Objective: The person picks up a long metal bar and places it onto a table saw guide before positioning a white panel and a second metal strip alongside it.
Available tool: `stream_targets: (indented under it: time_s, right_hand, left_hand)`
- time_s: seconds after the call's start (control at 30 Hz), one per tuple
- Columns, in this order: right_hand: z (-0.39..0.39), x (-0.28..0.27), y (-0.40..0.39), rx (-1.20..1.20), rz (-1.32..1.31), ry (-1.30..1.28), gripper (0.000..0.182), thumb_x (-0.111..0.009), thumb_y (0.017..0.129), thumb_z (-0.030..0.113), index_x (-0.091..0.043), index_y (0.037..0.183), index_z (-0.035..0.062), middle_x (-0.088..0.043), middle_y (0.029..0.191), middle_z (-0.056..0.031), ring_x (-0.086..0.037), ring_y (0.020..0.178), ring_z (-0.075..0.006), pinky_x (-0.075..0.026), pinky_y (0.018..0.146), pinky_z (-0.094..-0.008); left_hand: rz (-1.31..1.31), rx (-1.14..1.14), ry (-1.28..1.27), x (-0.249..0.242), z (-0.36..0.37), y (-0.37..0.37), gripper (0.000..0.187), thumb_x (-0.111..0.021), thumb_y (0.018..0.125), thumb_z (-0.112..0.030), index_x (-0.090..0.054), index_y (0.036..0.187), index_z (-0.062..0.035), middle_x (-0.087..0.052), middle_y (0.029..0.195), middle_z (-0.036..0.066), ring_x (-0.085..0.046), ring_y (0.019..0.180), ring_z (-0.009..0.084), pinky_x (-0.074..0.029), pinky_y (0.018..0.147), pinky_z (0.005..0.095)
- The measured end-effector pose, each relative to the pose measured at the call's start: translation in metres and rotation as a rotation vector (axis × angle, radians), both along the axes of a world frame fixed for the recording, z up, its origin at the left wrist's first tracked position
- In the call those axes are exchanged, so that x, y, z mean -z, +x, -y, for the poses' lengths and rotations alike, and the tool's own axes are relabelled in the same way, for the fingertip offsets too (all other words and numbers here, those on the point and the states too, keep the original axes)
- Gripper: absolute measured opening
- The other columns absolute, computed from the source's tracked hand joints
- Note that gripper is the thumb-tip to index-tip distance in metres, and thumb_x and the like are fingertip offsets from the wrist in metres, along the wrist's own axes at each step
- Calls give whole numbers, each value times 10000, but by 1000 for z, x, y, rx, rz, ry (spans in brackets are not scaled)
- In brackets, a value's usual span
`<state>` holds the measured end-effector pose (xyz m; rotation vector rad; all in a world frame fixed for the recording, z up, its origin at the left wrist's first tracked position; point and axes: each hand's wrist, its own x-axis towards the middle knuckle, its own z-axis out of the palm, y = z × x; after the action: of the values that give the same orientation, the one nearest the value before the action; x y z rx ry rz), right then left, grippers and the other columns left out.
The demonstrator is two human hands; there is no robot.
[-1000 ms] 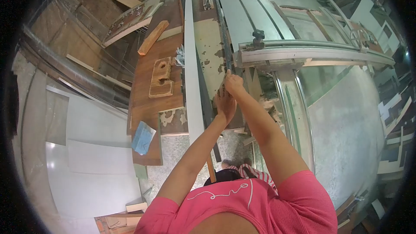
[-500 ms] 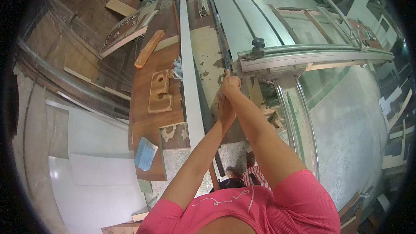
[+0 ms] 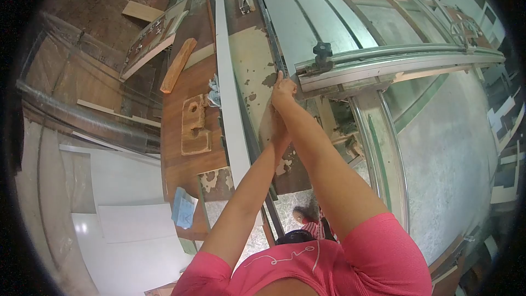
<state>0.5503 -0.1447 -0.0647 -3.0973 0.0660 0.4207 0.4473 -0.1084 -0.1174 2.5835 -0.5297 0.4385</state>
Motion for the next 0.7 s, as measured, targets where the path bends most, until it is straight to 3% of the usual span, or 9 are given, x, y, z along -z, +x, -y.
stream_targets:
  time_s: [0.1,0.17,0.37,0.47,0.53,0.6,0.67,0.7]
  right_hand:
    - [-2,0,13,20,19,16,827,-589,784,251,-69,1375,-3,-611,853,-21,-577,639,-158,-377,439,-320]
    - [-4,1,20,36,27,38,839,-598,774,247,-68,1377,1,-612,841,-19,-575,626,-156,-370,434,-318]
    - [-10,-4,49,-30,3,-112,873,-614,757,255,-55,1378,-1,-574,694,20,-503,504,-132,-317,418,-308]
    - [-12,-4,65,-2,20,-119,985,-681,681,316,-60,1377,-3,-541,634,46,-480,483,-125,-296,416,-300]
    - [-13,-6,78,21,0,-93,1092,-739,584,359,-77,1381,13,-521,595,60,-472,474,-125,-282,412,-295]
    - [-12,-10,88,15,-26,-68,1113,-750,562,361,-81,1382,18,-526,593,56,-478,473,-126,-283,406,-294]
    - [-13,-6,101,10,-49,-44,1133,-761,540,363,-84,1383,24,-531,592,52,-483,473,-127,-284,401,-293]
    - [-13,-3,108,10,-31,-48,1124,-759,543,354,-88,1384,29,-539,591,43,-492,474,-130,-289,397,-293]
  left_hand:
    - [-182,-13,132,0,-2,18,669,-371,840,-459,-174,1372,-104,-159,1418,144,-94,1313,358,-24,1032,562]
    - [-142,58,-137,-9,-3,25,693,-367,830,-494,-171,1372,-109,-161,1418,138,-84,1318,344,3,1022,575]
    - [-358,16,-237,-43,1,47,678,-353,833,-498,-186,1366,-113,-189,1419,78,-113,1325,268,12,1039,532]
    - [-163,7,-251,7,-5,74,645,-351,841,-482,-210,1355,-119,-234,1400,59,-144,1317,243,-9,1046,506]
    - [-169,17,-284,16,-8,88,635,-352,842,-478,-219,1350,-121,-252,1389,54,-159,1312,233,-17,1046,495]
    - [-174,26,-320,33,-8,108,624,-353,844,-474,-229,1345,-123,-269,1379,49,-173,1306,223,-25,1047,485]
    - [45,-117,84,59,-4,130,609,-371,838,-466,-261,1328,-121,-305,1356,40,-213,1288,213,-47,1041,479]
    - [42,-116,86,51,-3,129,609,-371,838,-466,-261,1328,-121,-305,1356,40,-213,1288,213,-47,1041,479]
